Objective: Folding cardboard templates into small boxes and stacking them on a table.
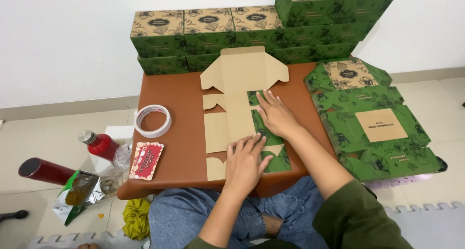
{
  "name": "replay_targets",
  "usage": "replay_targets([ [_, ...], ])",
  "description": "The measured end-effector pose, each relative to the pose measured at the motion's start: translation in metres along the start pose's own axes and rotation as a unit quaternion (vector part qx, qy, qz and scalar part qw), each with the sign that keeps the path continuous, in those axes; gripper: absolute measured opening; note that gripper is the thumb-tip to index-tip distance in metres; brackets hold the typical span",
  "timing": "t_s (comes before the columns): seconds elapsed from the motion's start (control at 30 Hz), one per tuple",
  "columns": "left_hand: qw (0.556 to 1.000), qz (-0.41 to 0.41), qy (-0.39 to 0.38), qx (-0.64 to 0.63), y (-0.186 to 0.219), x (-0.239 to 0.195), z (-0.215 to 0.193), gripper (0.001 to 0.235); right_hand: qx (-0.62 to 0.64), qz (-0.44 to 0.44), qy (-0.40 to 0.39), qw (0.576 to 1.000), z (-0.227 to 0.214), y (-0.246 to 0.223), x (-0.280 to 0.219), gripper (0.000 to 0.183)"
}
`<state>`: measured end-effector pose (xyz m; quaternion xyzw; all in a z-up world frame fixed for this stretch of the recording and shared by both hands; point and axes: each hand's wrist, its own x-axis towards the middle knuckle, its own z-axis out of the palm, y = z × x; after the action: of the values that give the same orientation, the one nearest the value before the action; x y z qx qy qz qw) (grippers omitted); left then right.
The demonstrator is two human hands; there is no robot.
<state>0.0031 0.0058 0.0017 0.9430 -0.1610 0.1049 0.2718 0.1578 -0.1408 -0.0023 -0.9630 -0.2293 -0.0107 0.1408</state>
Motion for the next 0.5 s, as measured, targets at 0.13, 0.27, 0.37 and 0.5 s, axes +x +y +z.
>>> replay_targets([
  [0.13, 1.0, 0.01, 0.02, 0.011, -0.005, -0.001, 0.007, 0.05, -0.006, -0.027, -0.014, 0.999, -0.013, -0.009, -0.048, 0.057],
  [0.27, 0.999, 0.009, 0.025, 0.019, -0.004, -0.002, 0.008, 0.049, 0.056, -0.067, -0.005, 0.996, -0.026, -0.027, -0.118, 0.055],
  [0.37, 0.996, 0.014, 0.08, 0.027, 0.001, -0.002, 0.009, 0.049, 0.072, -0.059, 0.053, 0.994, -0.014, -0.035, -0.152, 0.052],
  [0.5, 0.969, 0.013, 0.239, 0.051, 0.017, -0.015, 0.002, 0.048, 0.052, -0.057, 0.149, 0.986, -0.006, -0.036, -0.161, 0.049],
])
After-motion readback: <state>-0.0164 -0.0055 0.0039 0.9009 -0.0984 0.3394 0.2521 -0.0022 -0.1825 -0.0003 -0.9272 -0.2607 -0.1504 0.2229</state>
